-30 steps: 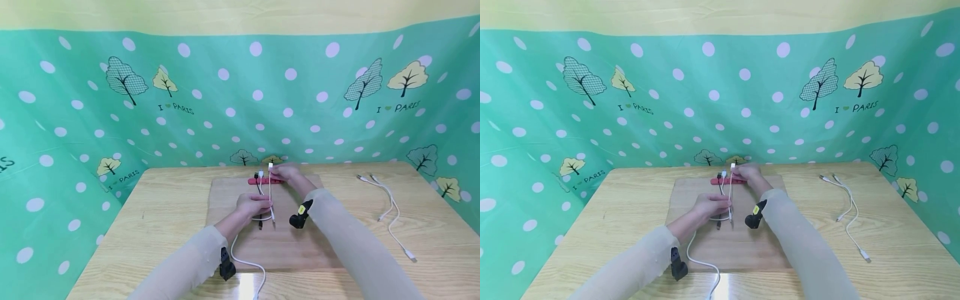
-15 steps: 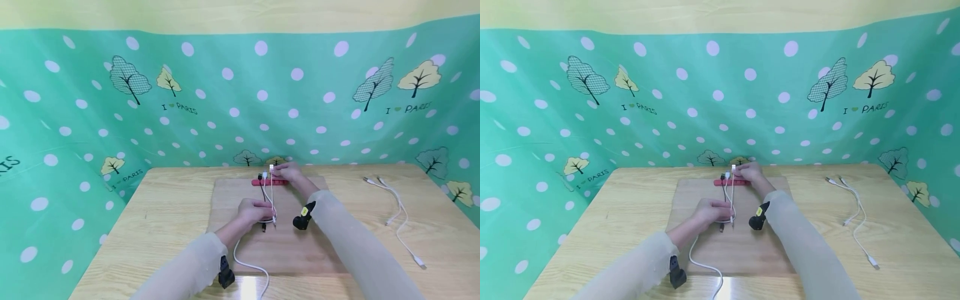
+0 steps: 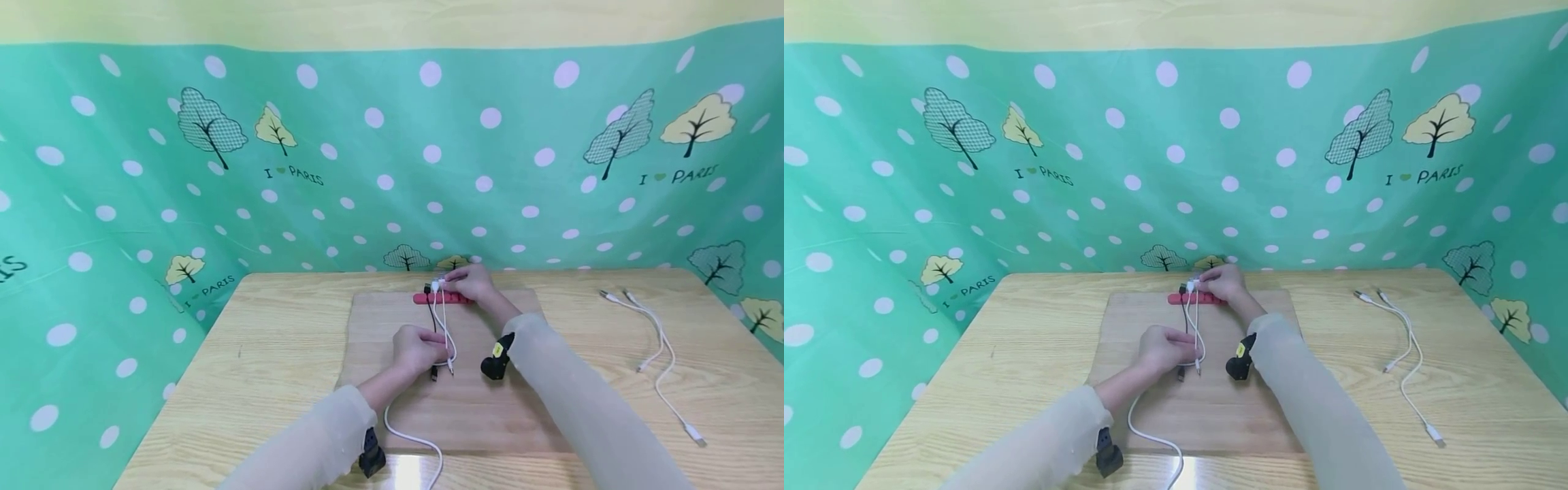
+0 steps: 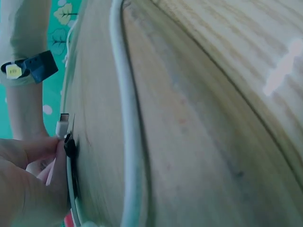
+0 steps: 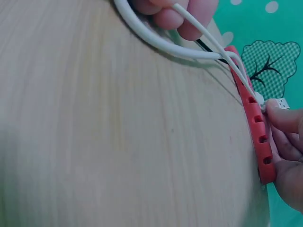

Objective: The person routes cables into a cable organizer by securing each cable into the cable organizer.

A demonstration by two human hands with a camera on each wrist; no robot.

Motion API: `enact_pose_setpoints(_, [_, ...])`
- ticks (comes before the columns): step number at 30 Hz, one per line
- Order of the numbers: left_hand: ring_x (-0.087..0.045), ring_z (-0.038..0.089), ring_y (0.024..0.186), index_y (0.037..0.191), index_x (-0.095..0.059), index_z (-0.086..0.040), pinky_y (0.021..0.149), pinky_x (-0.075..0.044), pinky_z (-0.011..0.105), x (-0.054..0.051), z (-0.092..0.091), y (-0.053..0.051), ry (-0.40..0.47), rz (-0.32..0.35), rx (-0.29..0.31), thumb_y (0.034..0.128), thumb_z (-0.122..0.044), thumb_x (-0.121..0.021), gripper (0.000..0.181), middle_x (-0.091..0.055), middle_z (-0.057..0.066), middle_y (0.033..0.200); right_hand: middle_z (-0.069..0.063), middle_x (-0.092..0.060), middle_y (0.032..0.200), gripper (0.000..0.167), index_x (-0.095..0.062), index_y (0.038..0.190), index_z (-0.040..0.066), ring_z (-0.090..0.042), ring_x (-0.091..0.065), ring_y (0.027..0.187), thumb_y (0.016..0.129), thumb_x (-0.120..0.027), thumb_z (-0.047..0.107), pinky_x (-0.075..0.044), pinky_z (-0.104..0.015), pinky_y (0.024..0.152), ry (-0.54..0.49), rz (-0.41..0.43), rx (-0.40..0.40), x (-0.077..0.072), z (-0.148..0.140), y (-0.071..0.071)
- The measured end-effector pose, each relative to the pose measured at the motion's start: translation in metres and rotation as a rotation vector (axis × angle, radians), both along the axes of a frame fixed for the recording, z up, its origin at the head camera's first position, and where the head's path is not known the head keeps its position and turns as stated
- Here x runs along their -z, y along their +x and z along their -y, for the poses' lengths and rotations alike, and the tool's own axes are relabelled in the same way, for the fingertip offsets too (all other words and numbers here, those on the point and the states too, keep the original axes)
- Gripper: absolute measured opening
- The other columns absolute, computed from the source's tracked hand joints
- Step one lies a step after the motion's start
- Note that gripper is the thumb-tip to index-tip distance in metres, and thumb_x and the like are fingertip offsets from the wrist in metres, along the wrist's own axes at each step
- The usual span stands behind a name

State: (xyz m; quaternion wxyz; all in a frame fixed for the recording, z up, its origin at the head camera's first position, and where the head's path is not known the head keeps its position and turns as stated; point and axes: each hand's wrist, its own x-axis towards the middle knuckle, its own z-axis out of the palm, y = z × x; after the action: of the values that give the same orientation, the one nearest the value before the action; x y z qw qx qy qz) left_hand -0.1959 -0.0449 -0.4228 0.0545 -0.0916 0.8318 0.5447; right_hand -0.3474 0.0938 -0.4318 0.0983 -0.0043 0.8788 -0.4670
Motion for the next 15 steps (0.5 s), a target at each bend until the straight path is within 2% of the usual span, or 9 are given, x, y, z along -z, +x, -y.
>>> enact_pose_setpoints(4, [-0.073, 0.014, 0.067, 0.087, -0.074, 0.0, 0.061, -0.059, 0.021, 0.0, -0.003, 0.004, -0.01, -0.081, 0.017, 0.07, 0.0, -0.081, 0.018, -0.075, 0.012, 0.076, -0.014, -0.071, 0.107, 0.027, -0.073, 0.103, 0.007, -0.027, -0.063, 0.1, 0.081, -0.076, 0.021, -0.053, -0.033, 0.086, 0.124, -0.113, -0.034, -0.004, 0.005, 0.007])
enact_pose_setpoints(9, [-0.072, 0.013, 0.066, 0.086, -0.074, 0.0, 0.058, -0.058, 0.02, -0.001, -0.005, 0.003, -0.061, -0.152, 0.027, 0.0709, 0.0, -0.08, 0.016, -0.075, 0.012, 0.075, -0.013, -0.075, 0.094, 0.018, -0.075, 0.094, 0.005, -0.022, -0.067, 0.082, 0.079, -0.077, 0.014, -0.055, -0.023, 0.067, 0.204, -0.212, 0.011, -0.01, 0.017, 0.014])
enact_pose_setpoints(12, [-0.073, 0.017, 0.066, 0.084, -0.074, 0.002, 0.057, -0.058, 0.021, -0.002, -0.004, 0.002, -0.052, -0.16, 0.033, 0.0706, 0.001, -0.08, 0.014, -0.075, 0.014, 0.074, -0.013, -0.075, 0.09, 0.016, -0.075, 0.09, 0.004, -0.021, -0.067, 0.076, 0.077, -0.077, 0.012, -0.054, -0.021, 0.059, 0.204, -0.227, 0.044, -0.01, 0.021, 0.016])
enact_pose_setpoints(15, [-0.072, 0.017, 0.065, 0.083, -0.074, 0.003, 0.056, -0.058, 0.021, -0.002, -0.003, 0.003, -0.05, -0.138, 0.058, 0.0705, 0.002, -0.079, 0.013, -0.074, 0.015, 0.074, -0.014, -0.075, 0.093, 0.019, -0.074, 0.093, 0.004, -0.021, -0.068, 0.077, 0.076, -0.077, 0.011, -0.054, -0.02, 0.059, 0.156, -0.176, 0.07, -0.007, 0.021, 0.017])
